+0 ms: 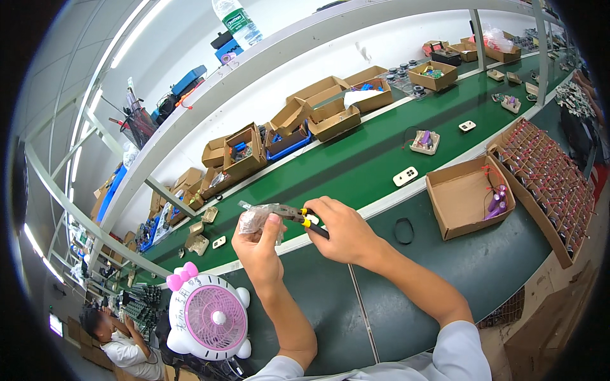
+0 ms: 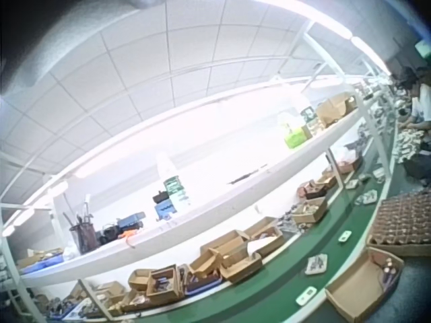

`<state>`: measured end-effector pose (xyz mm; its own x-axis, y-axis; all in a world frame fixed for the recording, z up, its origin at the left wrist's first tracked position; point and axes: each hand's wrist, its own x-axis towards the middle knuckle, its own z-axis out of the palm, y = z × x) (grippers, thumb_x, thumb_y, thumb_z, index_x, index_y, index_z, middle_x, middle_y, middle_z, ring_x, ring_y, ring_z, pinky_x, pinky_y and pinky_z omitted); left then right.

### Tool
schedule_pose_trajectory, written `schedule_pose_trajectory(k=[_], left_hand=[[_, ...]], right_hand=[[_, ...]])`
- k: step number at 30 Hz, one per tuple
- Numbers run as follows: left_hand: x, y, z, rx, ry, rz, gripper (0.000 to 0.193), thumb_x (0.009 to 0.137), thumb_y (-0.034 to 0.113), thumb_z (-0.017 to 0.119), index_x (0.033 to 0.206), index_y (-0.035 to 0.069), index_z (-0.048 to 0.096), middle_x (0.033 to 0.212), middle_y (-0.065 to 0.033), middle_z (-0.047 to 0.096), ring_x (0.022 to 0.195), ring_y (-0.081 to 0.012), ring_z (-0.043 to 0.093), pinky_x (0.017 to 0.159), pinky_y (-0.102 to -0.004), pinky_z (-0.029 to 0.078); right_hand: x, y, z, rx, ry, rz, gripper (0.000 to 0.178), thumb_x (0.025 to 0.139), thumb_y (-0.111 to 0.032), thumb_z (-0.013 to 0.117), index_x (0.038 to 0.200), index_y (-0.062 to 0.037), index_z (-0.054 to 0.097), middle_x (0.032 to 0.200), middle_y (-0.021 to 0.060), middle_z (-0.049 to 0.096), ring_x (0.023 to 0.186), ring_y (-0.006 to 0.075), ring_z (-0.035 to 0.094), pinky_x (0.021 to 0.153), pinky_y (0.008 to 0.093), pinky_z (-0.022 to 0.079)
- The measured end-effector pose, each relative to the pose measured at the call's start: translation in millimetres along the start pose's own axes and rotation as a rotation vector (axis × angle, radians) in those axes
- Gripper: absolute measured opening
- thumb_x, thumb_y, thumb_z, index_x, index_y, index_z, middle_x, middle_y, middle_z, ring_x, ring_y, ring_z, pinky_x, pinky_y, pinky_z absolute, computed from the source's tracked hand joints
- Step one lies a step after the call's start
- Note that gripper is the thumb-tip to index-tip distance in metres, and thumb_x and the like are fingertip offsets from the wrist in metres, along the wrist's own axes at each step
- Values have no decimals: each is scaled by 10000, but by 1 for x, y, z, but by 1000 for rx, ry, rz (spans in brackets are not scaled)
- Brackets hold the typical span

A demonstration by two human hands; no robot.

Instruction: Assembling electronic components, including a speaker and battery, into a plastic housing on a factory production line.

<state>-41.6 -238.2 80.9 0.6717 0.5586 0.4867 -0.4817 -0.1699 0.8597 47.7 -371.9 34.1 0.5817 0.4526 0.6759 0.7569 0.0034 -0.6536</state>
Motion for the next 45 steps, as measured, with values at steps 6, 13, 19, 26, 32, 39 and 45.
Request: schedule_pose_trajectory(k=[6,13,19,26,32,39,45], left_hand=[[2,2,-5,66,-56,-40,156,908,52,752,1005,-13,647,875,-41,688,748,-97,644,674,-239,513],[2,2,-5,5,-57,-72,151,907,56,747,1000,-6,646,873,-44,689,740,-97,637,673,-246,514],[4,-5,-13,-31,-84,-68,160,904,29,733,1027,6,634,906,-27,671,777,-85,619,675,-250,512],[4,-5,-4,-21,-135,-111,139,905,9,717,992,21,609,894,-17,652,776,-73,604,678,-240,509],[5,-7,-4,-43,-134,-116,158,902,16,729,991,20,598,883,-32,659,754,-85,613,675,-244,516],[8,-13,-1,-77,-78,-56,213,908,34,760,1018,23,578,893,-51,676,748,-104,631,684,-248,524],[8,-16,2,-11,-6,8,220,922,66,769,1015,26,573,927,-68,689,763,-114,655,680,-237,521]], right_hand=[[-1,2,5,61,-4,-32,318,842,-82,704,1131,-6,597,965,182,633,874,366,657,761,445,527],[-1,-6,7,136,-36,51,207,850,-58,721,1019,4,621,852,138,626,707,274,613,654,361,491],[-2,-10,8,112,-15,39,172,848,-85,739,927,-2,611,722,144,585,607,301,571,587,372,455],[-4,5,6,32,-28,31,227,846,-102,756,869,-1,554,688,198,594,624,415,601,557,434,451],[0,17,13,8,34,-36,197,850,-84,741,884,-15,560,705,169,596,628,395,606,561,440,454],[0,15,10,65,0,-20,264,860,-81,720,1092,-10,615,903,178,642,817,385,656,717,444,517],[-2,11,11,19,-12,21,341,861,-92,713,1167,11,603,1059,198,631,932,392,651,798,442,533]])
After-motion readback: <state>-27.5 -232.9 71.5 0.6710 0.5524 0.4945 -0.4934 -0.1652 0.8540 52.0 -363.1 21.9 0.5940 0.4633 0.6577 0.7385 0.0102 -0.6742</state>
